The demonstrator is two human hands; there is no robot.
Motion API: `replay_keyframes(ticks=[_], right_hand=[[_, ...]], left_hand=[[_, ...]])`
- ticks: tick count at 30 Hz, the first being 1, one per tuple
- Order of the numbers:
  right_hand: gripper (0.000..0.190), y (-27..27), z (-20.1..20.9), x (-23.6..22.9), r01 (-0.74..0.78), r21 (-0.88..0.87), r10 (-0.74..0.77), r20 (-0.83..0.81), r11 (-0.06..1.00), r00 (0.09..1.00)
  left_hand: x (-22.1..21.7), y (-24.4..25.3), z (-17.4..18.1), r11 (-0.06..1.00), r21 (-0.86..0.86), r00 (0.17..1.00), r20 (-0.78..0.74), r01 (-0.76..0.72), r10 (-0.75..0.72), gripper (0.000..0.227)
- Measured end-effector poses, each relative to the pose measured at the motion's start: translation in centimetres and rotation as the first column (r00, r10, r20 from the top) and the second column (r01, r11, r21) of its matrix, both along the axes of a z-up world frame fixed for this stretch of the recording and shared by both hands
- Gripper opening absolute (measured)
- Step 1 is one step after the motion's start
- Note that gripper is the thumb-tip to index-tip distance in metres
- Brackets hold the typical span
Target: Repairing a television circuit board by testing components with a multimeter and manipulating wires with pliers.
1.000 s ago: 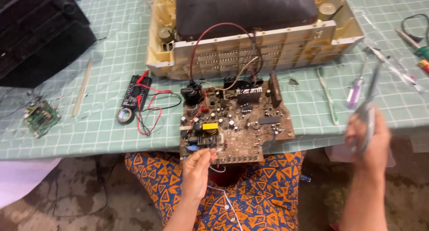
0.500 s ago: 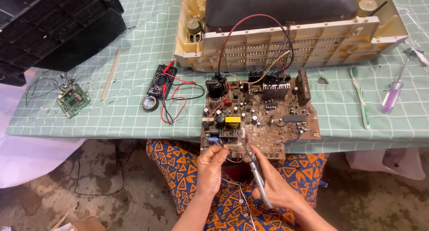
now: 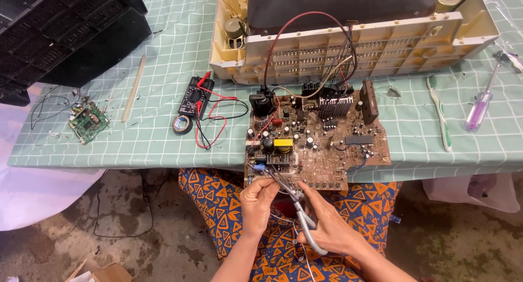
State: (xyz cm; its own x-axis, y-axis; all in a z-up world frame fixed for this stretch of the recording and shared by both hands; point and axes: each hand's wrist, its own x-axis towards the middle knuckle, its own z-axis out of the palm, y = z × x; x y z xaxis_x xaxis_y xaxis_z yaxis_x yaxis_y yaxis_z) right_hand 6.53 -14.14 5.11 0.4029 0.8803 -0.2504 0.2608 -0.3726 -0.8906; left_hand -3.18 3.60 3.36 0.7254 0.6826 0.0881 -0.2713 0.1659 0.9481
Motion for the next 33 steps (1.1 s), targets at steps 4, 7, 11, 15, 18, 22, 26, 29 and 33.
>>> replay_keyframes(ticks=[4,7,11,15,18,22,26,29,33], right_hand=[[0.128,0.0,0.2,0.2,-0.009,0.028,0.007,0.049,1.000,0.999],[0.127,0.0,0.3,0.4,-0.023,0.044,0.020,0.065,0.999,0.998],[0.123,0.1,0.3,0.4,-0.055,0.083,0.048,0.084,0.995,0.995],[0.124,0.2,-0.6,0.4,-0.048,0.088,0.041,0.082,0.995,0.996],[0.122,0.1,-0.8,0.7,-0.050,0.109,0.038,0.112,0.993,0.993],[0.121,0.2,-0.2,0.9,-0.065,0.124,0.052,0.107,0.990,0.993],[0.119,0.2,-1.3,0.6,-0.046,0.138,0.031,0.106,0.989,0.994],[0.119,0.5,-1.6,0.4,-0.039,0.156,0.026,0.088,0.987,0.996],[0.116,0.7,-2.1,0.3,-0.001,0.146,-0.006,0.050,0.989,0.999]], left_hand=[[-0.1,0.1,-0.2,1.000,0.028,1.000,-0.006,-0.006,0.006,0.008],[-0.3,0.4,-0.8,1.000,0.003,1.000,-0.031,-0.001,0.001,0.009],[-0.4,0.9,-1.7,0.999,-0.041,0.999,-0.037,0.029,-0.031,0.007],[-0.4,1.0,-3.1,0.978,-0.203,0.998,-0.016,0.055,-0.059,0.007],[-0.6,1.3,-4.1,0.931,-0.348,0.993,0.073,0.112,-0.092,0.013],[-0.6,1.2,-3.6,0.933,-0.338,0.992,0.071,0.125,-0.107,0.010],[-0.5,0.9,-3.1,0.914,-0.386,0.991,0.092,0.128,-0.099,0.011],[-0.6,0.9,-3.2,0.899,-0.416,0.989,0.115,0.138,-0.098,0.012],[-0.7,0.7,-4.0,0.904,-0.406,0.988,0.124,0.134,-0.091,0.015]])
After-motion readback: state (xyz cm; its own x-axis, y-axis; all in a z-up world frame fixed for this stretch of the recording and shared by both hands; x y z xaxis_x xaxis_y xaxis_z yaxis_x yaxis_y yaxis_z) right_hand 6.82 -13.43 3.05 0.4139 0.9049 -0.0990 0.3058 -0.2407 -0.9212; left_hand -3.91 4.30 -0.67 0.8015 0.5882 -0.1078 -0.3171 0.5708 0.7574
